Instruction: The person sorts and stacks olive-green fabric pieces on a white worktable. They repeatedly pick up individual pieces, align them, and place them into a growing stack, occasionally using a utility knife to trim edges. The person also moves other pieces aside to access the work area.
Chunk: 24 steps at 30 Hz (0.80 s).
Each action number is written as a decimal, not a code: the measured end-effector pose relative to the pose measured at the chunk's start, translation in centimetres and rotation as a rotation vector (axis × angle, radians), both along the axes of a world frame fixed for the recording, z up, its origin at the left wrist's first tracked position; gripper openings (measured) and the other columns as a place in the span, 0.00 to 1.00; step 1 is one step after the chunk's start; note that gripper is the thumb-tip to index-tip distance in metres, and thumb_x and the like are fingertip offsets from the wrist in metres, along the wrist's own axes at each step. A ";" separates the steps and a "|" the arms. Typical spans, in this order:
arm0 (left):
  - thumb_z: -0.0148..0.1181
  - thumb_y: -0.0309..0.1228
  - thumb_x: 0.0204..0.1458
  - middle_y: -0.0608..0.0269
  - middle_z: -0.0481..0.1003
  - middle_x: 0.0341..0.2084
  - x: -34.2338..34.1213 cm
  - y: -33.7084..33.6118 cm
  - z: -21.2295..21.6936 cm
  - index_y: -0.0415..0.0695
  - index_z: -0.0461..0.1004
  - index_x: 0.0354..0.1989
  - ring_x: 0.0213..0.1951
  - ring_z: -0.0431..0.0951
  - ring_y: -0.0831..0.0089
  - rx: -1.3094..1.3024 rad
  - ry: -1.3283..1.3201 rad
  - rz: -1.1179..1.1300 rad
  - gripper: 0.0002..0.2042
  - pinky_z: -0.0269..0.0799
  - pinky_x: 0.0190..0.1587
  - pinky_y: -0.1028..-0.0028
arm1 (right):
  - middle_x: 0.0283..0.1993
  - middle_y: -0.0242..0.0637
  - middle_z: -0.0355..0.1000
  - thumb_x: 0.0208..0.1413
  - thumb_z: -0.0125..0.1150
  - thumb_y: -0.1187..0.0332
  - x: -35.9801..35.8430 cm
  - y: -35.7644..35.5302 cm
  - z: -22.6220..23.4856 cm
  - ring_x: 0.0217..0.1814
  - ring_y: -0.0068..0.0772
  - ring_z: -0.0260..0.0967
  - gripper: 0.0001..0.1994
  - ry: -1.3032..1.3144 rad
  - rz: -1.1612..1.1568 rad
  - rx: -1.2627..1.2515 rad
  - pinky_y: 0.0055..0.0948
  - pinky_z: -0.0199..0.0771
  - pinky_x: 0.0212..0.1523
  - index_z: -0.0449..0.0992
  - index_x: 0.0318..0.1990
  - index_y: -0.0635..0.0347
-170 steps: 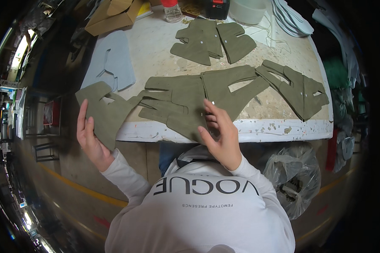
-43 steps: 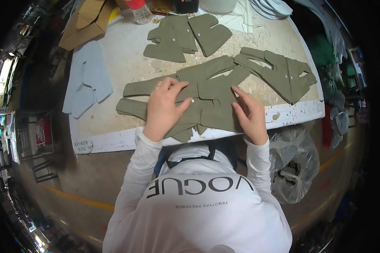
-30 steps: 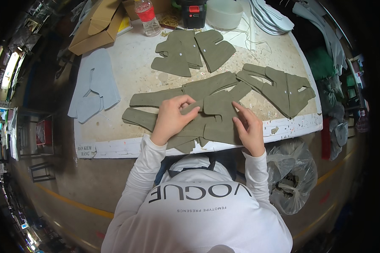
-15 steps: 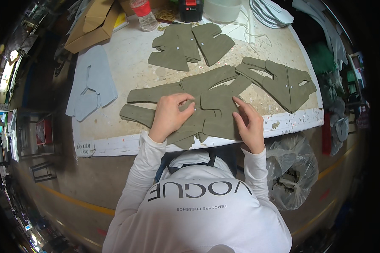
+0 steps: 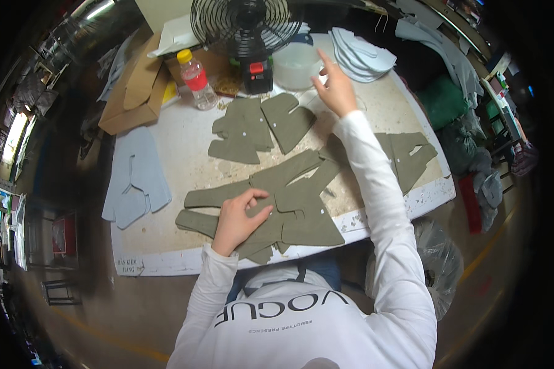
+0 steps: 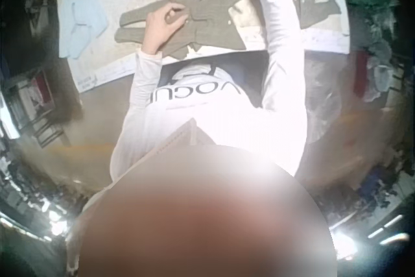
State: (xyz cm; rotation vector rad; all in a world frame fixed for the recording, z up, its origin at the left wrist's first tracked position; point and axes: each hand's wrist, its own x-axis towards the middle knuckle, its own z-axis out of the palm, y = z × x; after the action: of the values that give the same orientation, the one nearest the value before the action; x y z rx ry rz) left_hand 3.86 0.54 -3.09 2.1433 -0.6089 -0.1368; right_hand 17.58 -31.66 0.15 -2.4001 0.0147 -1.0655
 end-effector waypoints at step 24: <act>0.64 0.26 0.52 0.62 0.78 0.25 0.4 0.2 -0.6 0.36 0.79 0.35 0.29 0.75 0.81 -0.132 0.057 0.007 0.06 0.69 0.34 0.80 | 0.48 0.47 0.79 0.41 0.69 0.63 13.2 -3.9 -1.3 0.52 0.49 0.77 0.21 0.837 -0.124 -0.371 0.40 0.76 0.53 0.83 0.46 0.57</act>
State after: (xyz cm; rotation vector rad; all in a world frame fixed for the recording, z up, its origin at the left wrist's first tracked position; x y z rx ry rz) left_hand 4.23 0.70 -3.68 2.0066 -0.5622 -0.1492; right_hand 30.76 -35.60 -1.18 -3.0395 0.2761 -0.0323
